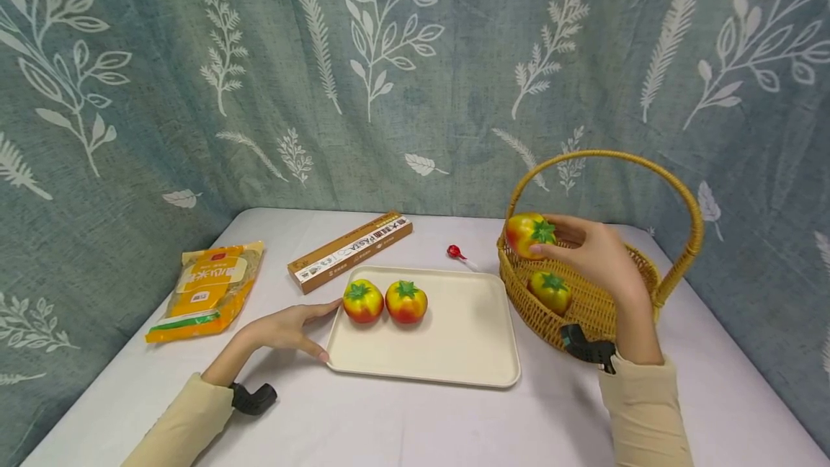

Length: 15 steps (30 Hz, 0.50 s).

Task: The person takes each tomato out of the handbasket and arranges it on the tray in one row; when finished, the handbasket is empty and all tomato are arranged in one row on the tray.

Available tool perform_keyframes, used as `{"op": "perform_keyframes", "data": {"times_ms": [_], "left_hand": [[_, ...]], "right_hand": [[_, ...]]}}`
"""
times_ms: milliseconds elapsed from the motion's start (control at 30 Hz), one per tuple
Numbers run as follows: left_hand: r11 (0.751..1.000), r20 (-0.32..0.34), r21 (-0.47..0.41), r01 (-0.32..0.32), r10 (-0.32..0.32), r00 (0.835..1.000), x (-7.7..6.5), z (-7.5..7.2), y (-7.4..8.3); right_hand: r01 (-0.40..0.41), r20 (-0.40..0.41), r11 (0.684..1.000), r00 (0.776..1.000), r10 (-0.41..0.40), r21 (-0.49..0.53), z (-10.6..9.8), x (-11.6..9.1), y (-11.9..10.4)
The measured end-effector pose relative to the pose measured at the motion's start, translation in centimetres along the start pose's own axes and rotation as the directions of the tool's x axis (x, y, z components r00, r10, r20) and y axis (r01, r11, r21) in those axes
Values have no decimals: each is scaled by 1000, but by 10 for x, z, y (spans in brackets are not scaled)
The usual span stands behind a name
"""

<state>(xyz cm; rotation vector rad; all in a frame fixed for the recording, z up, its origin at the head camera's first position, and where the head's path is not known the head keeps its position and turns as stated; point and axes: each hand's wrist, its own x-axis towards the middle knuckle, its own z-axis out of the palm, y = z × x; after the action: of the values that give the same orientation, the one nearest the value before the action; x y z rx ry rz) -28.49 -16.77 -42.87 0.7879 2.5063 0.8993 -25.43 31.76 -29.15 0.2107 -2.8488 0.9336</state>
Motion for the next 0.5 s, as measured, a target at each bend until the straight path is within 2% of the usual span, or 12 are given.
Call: {"op": "perform_keyframes", "data": {"times_ms": [333, 500], "left_hand": [[1000, 5, 2, 6, -6, 1000, 0, 0, 0], [1000, 10, -5, -7, 7, 1000, 0, 0, 1]], "right_hand": [[61, 9, 996, 998, -61, 60, 10, -4, -15], [101, 7, 994, 995, -101, 34, 16, -3, -21]]}}
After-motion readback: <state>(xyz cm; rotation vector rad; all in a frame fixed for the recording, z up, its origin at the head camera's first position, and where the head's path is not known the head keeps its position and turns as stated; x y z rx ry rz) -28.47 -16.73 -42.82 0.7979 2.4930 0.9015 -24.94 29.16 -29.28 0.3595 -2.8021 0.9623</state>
